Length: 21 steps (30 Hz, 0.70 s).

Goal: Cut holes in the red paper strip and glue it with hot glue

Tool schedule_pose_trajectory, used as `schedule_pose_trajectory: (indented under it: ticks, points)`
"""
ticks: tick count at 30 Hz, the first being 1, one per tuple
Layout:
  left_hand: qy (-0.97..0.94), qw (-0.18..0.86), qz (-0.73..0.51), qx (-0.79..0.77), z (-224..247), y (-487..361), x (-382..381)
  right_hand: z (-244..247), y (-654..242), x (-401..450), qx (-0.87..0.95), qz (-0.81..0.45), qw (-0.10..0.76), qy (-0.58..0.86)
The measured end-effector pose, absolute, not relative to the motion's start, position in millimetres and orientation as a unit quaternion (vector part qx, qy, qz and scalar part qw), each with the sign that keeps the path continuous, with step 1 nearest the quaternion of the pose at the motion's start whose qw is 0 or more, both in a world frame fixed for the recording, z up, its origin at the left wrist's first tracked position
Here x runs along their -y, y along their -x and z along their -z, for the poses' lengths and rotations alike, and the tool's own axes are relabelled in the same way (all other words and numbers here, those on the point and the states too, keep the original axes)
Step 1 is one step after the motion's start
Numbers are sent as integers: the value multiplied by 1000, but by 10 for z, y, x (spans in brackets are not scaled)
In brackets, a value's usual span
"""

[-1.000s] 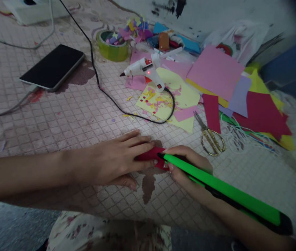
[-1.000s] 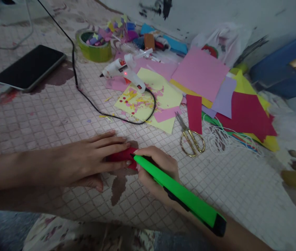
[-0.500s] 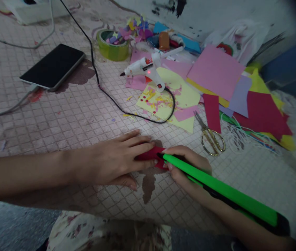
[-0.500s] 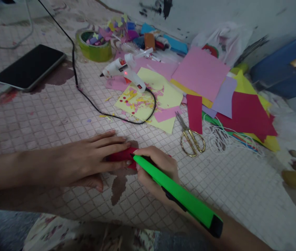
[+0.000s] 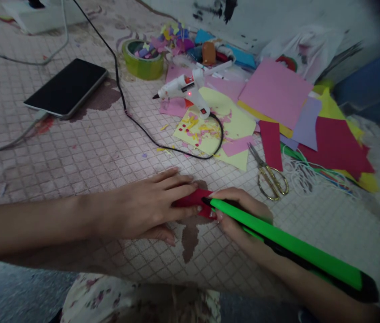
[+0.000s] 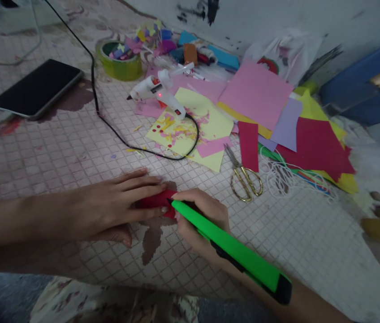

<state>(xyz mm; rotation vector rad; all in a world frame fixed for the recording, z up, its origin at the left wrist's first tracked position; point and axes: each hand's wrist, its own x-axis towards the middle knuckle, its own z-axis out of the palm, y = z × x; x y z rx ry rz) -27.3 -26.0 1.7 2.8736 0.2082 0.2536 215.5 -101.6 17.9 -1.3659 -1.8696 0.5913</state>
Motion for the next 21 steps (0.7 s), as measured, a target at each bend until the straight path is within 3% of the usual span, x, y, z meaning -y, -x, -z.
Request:
schedule_pose_trajectory:
  ticks: [18,21]
  points:
    - [-985,136,-75,-76,-34,265,265,-197,-2144,988,746,-245,324,528]
    - [-984,139,-81,-78,-39,268,258,-187,-2144,999,729,-245,349,535]
